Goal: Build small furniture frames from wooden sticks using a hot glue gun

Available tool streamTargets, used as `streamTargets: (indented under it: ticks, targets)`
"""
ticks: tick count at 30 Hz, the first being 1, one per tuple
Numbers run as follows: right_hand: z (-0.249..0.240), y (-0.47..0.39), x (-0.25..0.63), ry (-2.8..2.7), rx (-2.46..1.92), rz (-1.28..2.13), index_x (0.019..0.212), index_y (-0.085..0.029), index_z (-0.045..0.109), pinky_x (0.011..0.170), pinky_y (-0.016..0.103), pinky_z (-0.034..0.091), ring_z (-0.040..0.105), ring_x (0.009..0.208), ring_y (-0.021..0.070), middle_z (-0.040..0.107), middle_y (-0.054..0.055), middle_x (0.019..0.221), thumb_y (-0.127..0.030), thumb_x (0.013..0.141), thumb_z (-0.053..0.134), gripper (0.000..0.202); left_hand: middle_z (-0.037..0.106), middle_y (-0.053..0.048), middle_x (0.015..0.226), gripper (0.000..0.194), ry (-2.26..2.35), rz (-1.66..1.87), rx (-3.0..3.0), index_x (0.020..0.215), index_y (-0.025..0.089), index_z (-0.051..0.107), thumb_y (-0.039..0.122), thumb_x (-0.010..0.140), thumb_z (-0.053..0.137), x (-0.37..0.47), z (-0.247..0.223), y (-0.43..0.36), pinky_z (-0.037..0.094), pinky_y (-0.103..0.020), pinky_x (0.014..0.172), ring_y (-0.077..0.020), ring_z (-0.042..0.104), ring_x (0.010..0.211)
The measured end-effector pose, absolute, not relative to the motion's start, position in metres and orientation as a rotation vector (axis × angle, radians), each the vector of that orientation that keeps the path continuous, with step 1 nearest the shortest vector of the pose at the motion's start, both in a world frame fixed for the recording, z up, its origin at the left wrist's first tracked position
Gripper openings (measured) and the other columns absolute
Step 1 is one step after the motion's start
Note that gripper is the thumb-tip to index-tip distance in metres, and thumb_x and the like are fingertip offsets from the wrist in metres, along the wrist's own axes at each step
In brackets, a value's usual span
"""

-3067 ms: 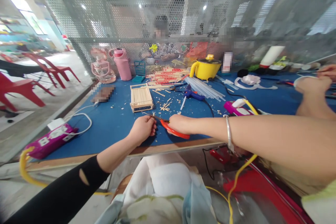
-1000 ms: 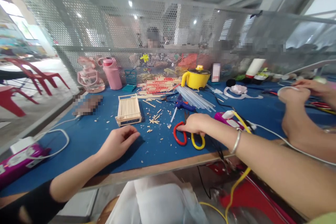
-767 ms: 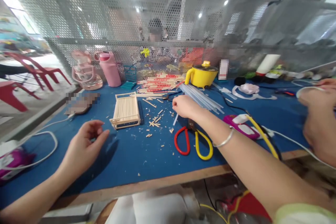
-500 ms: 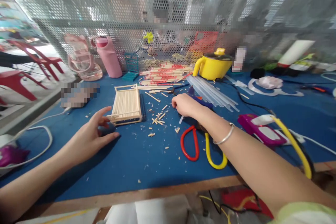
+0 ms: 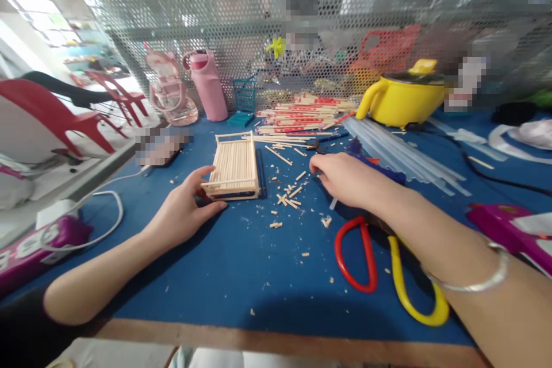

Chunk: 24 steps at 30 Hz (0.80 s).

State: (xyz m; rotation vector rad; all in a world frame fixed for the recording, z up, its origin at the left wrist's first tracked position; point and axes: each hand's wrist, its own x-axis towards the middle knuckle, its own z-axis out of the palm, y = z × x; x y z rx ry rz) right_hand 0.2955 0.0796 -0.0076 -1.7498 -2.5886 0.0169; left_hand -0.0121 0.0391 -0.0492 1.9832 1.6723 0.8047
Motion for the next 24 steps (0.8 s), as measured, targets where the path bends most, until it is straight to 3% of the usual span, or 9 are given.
streamTargets:
  ticks: [3, 7, 13, 18, 21, 24]
  targets:
    - [0.010, 0.056, 0.276, -2.696, -1.453, 0.239, 0.090, -0.021, 0.060, 0.067, 0.027, 0.041, 0.062, 0.076, 0.0174, 0.069, 0.004, 0.086, -0.019, 0.087, 0.047, 0.013, 0.069, -0.002, 0.088, 0.054, 1.516, 0.815, 1.915, 0.127, 0.019, 0.047, 0.028, 0.077, 0.064, -0.009, -0.050, 0.049, 0.049, -0.033, 0.075, -0.0171, 0.062, 0.075]
    - [0.007, 0.037, 0.253, -2.767, -1.277, 0.355, 0.083, -0.020, 0.060, 0.069, 0.028, 0.043, 0.063, 0.078, 0.0172, 0.069, 0.005, 0.085, -0.015, 0.089, 0.044, 0.017, 0.070, -0.004, 0.094, 0.047, 1.390, 0.827, 1.865, 0.121, 0.018, 0.051, 0.025, 0.076, 0.064, 0.000, -0.051, 0.059, 0.050, -0.032, 0.075, -0.0169, 0.063, 0.079]
    - [-0.013, 0.041, 0.255, -2.736, -1.324, 0.327, 0.089, -0.019, 0.068, 0.075, 0.029, 0.047, 0.066, 0.085, 0.0186, 0.072, 0.006, 0.093, -0.011, 0.087, 0.048, 0.022, 0.068, -0.006, 0.091, 0.060, 1.509, 0.752, 1.992, 0.129, 0.016, 0.047, 0.025, 0.073, 0.067, 0.007, -0.044, 0.061, 0.050, -0.032, 0.070, -0.0171, 0.062, 0.072]
    - [0.006, 0.052, 0.262, -2.694, -1.385, 0.239, 0.095, -0.018, 0.070, 0.083, 0.035, 0.048, 0.065, 0.092, 0.0216, 0.071, 0.007, 0.098, -0.010, 0.084, 0.048, 0.026, 0.061, -0.014, 0.114, 0.078, 1.587, 0.590, 2.142, 0.136, 0.014, 0.040, 0.033, 0.068, 0.072, 0.005, -0.036, 0.064, 0.050, -0.043, 0.083, -0.0265, 0.062, 0.092]
    - [0.007, 0.057, 0.262, -2.693, -1.277, 0.280, 0.101, -0.018, 0.069, 0.094, 0.036, 0.046, 0.060, 0.103, 0.0216, 0.066, 0.009, 0.110, -0.007, 0.081, 0.050, 0.030, 0.055, -0.015, 0.123, 0.074, 1.586, 0.558, 2.206, 0.135, 0.015, 0.042, 0.040, 0.070, 0.070, 0.004, -0.037, 0.063, 0.047, -0.047, 0.089, -0.0300, 0.058, 0.103]
    - [-0.006, 0.057, 0.261, -2.739, -1.154, 0.361, 0.104, -0.019, 0.069, 0.098, 0.036, 0.043, 0.056, 0.110, 0.0209, 0.063, 0.009, 0.116, -0.008, 0.083, 0.050, 0.031, 0.053, -0.011, 0.120, 0.067, 1.552, 0.652, 2.207, 0.131, 0.017, 0.045, 0.042, 0.073, 0.067, 0.000, -0.042, 0.060, 0.050, -0.044, 0.087, -0.0233, 0.059, 0.090]
